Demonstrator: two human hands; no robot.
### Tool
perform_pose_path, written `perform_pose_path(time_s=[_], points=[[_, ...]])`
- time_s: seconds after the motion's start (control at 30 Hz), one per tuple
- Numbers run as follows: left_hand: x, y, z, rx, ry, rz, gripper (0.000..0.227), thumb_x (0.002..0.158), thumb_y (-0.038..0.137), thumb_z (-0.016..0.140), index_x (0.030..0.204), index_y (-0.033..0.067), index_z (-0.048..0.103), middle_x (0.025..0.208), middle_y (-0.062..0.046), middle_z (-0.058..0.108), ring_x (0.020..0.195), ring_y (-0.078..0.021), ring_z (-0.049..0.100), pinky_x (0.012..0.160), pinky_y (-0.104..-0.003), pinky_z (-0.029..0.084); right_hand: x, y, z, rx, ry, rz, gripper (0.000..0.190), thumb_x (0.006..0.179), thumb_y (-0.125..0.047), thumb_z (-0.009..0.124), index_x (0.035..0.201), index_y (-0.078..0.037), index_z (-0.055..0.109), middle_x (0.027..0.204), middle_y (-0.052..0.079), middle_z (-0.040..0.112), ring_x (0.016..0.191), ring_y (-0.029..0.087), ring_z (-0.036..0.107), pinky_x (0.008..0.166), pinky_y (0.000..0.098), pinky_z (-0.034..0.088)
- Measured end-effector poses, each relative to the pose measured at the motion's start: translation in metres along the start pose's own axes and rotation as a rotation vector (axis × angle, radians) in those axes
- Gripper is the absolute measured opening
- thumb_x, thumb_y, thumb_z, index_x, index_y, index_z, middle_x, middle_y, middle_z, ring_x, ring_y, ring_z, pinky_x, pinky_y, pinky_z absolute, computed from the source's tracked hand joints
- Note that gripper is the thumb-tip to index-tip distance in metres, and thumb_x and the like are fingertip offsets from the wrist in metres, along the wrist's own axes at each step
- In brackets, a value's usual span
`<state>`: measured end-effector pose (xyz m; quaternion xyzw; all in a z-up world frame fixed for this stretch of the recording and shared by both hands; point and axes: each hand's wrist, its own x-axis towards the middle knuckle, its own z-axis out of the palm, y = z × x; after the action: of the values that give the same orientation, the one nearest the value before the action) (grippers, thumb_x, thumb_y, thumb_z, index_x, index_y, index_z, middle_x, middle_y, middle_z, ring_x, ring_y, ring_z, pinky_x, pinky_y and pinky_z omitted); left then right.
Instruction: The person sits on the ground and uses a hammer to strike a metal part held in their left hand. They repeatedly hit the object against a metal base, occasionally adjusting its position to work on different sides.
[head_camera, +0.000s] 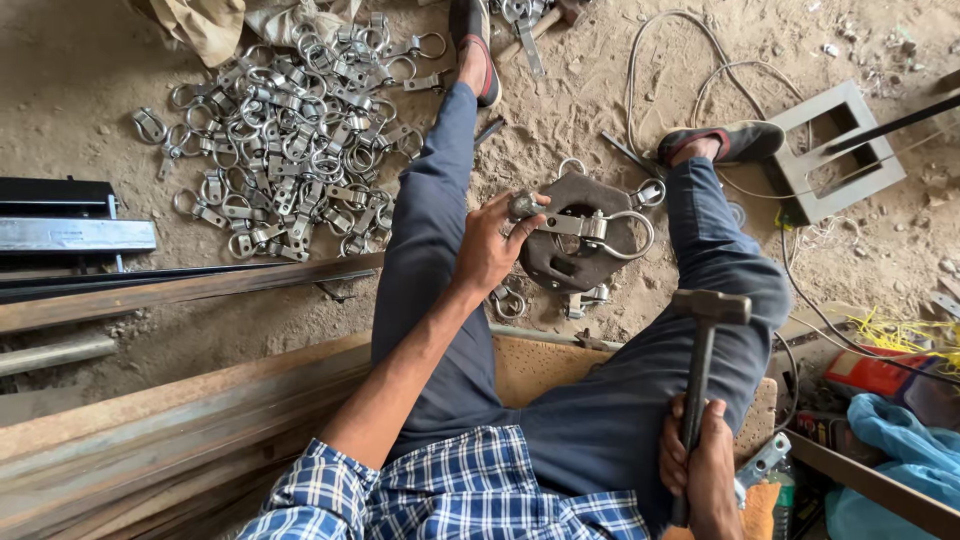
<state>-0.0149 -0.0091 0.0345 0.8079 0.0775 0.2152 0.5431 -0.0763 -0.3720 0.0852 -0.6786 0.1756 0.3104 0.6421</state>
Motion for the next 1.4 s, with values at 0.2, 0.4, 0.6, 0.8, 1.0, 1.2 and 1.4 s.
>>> perform_pose_path(time_s=[0.2, 0.4, 0.6, 0.8, 1.0, 1.2, 1.4], points=[[-0.007, -0.012, 0.004, -0.001, 0.021, 0.024, 0.033, 0.103, 0.039, 0.062, 0.117, 0.0098, 0.07, 0.104, -0.007, 0.076, 0.097, -0.0225, 0.075, 0.085, -0.039, 0.06, 0.054, 0.075, -0.061, 0.323, -0.244, 0.103, 0.063, 0.098, -0.073, 0.03, 0.103, -0.012, 0.045, 0.043, 0.005, 0.038, 0.022, 0.018, 0.032, 0.017, 0.0343, 0.028], [-0.013, -0.024, 0.009, 0.15, -0.008, 0.055, 0.036, 0.104, 0.043, 0.061, 0.111, 0.0089, 0.07, 0.098, -0.01, 0.071, 0.095, -0.0268, 0.069, 0.087, -0.044, 0.054, 0.137, 0.128, -0.116, 0.683, -0.894, 0.019, 0.071, 0.102, -0.072, 0.044, 0.113, -0.003, 0.048, 0.053, 0.014, 0.05, 0.035, 0.027, 0.043, 0.031, 0.0404, 0.037], [-0.017, -0.028, 0.01, 0.206, -0.028, 0.102, 0.034, 0.101, 0.041, 0.064, 0.112, 0.0088, 0.069, 0.101, -0.009, 0.075, 0.1, -0.0264, 0.071, 0.096, -0.044, 0.054, 0.148, 0.121, -0.113, 0.324, -0.417, -0.007, 0.066, 0.102, -0.068, 0.043, 0.11, -0.003, 0.049, 0.053, 0.014, 0.051, 0.035, 0.025, 0.044, 0.032, 0.04, 0.038], [-0.012, -0.037, 0.016, 0.167, -0.075, 0.154, 0.041, 0.101, 0.039, 0.064, 0.124, 0.006, 0.068, 0.119, -0.012, 0.075, 0.111, -0.0266, 0.072, 0.102, -0.042, 0.056, 0.148, 0.115, -0.111, 0.218, -0.335, -0.003, 0.062, 0.102, -0.065, 0.043, 0.107, -0.003, 0.05, 0.052, 0.014, 0.051, 0.035, 0.024, 0.044, 0.032, 0.0397, 0.038], [-0.008, -0.051, 0.02, 0.175, -0.114, 0.181, 0.042, 0.1, 0.04, 0.064, 0.124, 0.0069, 0.071, 0.118, -0.009, 0.077, 0.11, -0.0247, 0.074, 0.105, -0.043, 0.055, 0.139, 0.117, -0.11, 0.126, -0.242, 0.01, 0.058, 0.103, -0.061, 0.043, 0.104, -0.003, 0.052, 0.052, 0.015, 0.052, 0.035, 0.022, 0.044, 0.032, 0.0393, 0.039], [-0.007, -0.048, 0.021, 0.222, -0.114, 0.189, 0.042, 0.097, 0.04, 0.068, 0.124, 0.0083, 0.072, 0.122, -0.009, 0.076, 0.107, -0.0205, 0.074, 0.104, -0.041, 0.052, 0.143, 0.115, -0.11, 0.218, -0.361, 0.021, 0.057, 0.104, -0.058, 0.044, 0.103, -0.002, 0.053, 0.049, 0.013, 0.053, 0.032, 0.018, 0.043, 0.028, 0.0364, 0.038], [-0.01, -0.045, 0.03, 0.207, -0.088, 0.181, 0.038, 0.095, 0.036, 0.071, 0.123, 0.0105, 0.074, 0.117, -0.004, 0.078, 0.1, -0.0162, 0.073, 0.101, -0.037, 0.05, 0.143, 0.115, -0.11, 0.166, -0.293, -0.029, 0.054, 0.107, -0.055, 0.042, 0.104, -0.002, 0.053, 0.049, 0.011, 0.05, 0.031, 0.016, 0.039, 0.027, 0.0333, 0.035]])
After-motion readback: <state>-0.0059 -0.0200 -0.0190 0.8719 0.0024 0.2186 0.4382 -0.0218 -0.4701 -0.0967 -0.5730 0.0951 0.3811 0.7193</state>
